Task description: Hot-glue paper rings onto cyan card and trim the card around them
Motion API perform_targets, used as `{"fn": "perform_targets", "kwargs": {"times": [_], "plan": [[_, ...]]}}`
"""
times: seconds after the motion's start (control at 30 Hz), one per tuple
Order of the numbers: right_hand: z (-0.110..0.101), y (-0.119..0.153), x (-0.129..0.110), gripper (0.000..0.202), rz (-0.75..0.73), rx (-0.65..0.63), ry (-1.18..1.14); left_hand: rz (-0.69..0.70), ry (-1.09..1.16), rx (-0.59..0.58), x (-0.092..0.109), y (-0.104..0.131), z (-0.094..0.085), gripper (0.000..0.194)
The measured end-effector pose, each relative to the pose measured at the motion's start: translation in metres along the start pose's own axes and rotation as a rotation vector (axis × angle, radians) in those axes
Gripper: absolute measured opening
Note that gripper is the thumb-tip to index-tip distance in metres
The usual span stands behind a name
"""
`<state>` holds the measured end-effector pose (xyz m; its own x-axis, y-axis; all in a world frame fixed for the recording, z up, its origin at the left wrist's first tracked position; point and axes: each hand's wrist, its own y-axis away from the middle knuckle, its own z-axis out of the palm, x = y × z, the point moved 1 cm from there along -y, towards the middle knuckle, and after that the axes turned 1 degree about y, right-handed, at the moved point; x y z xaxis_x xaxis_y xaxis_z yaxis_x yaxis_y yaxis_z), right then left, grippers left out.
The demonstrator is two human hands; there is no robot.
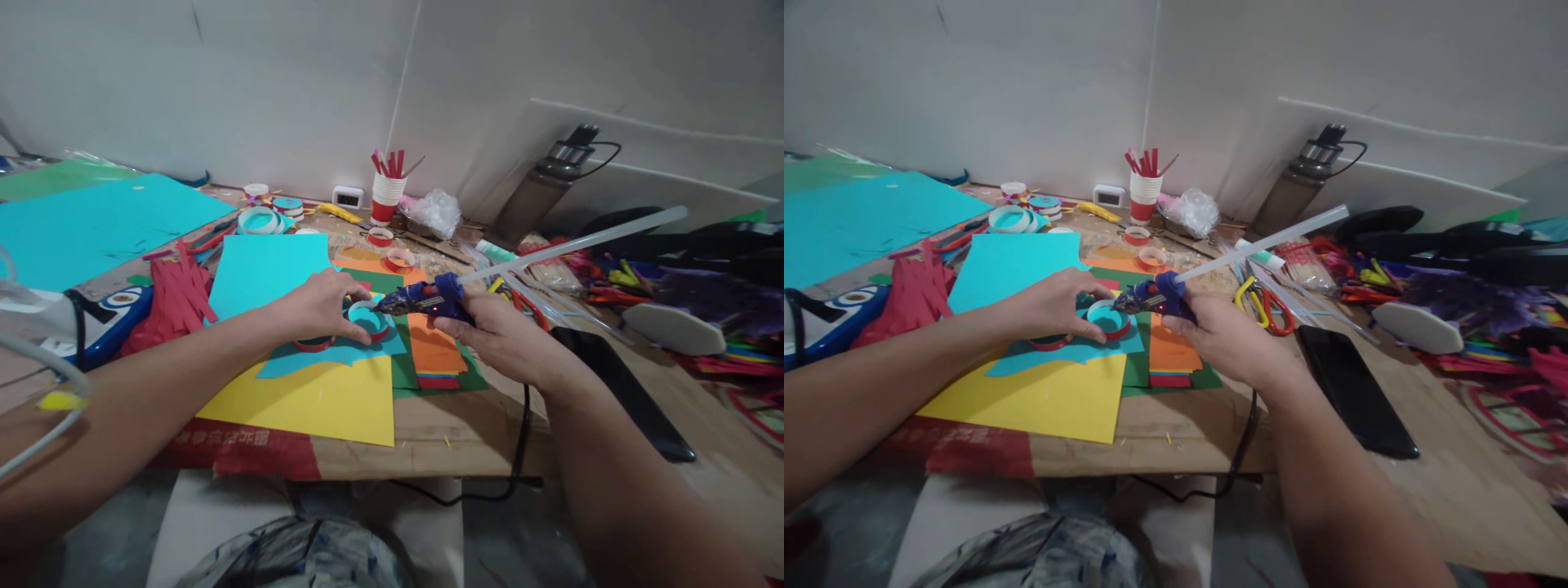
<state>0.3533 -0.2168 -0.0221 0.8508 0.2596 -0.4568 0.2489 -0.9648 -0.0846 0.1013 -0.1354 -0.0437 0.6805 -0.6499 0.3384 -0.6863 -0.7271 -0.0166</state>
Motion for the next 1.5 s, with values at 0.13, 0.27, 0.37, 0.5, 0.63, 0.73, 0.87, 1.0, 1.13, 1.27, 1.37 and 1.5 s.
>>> {"fn": "perform_targets", "kwargs": {"times": [0.13,0.27,0.37,0.5,0.63,0.73,0.87,1.0,1.13,1.27,1.37,1.5], "plan": [[0.002,0.000,-0.001,0.028,0.011,-0.017,0.013,0.019,0.002,0.018,-0.002,-0.001,0.002,0.063],[0.004,0.000,-0.004,0.024,0.005,-0.001,0.014,0.025,0.021,0.030,-0.003,-0.001,0.004,0.060],[0.006,0.000,-0.005,0.021,-0.018,0.016,0.014,0.030,0.024,0.038,-0.003,-0.001,0.003,0.057],[0.010,-0.001,-0.008,0.019,-0.041,0.027,0.032,0.047,0.044,0.042,-0.002,-0.001,0.002,0.049],[0.012,-0.003,-0.010,0.020,-0.031,0.034,0.075,0.065,0.056,0.054,-0.002,-0.001,0.002,0.049],[0.013,-0.004,-0.013,0.020,0.006,0.019,0.133,0.059,0.033,0.052,-0.002,-0.002,0.002,0.051],[0.015,-0.004,-0.016,0.019,0.011,0.007,0.202,0.050,0.030,0.037,-0.001,-0.001,0.002,0.053],[0.018,-0.004,-0.017,0.019,-0.017,0.005,0.223,0.068,0.029,0.057,-0.002,-0.002,0.003,0.052],[0.021,-0.004,-0.018,0.021,-0.031,0.003,0.245,0.083,0.018,0.067,-0.004,-0.003,0.004,0.056],[0.022,-0.003,-0.020,0.021,-0.044,0.003,0.273,0.081,0.001,0.062,-0.004,-0.003,0.004,0.061],[0.021,-0.001,-0.020,0.021,-0.044,0.005,0.293,0.069,-0.013,0.060,-0.004,-0.003,0.004,0.062],[0.020,0.000,-0.019,0.021,-0.036,0.011,0.316,0.073,0.009,0.051,-0.004,-0.004,0.004,0.054]]}}
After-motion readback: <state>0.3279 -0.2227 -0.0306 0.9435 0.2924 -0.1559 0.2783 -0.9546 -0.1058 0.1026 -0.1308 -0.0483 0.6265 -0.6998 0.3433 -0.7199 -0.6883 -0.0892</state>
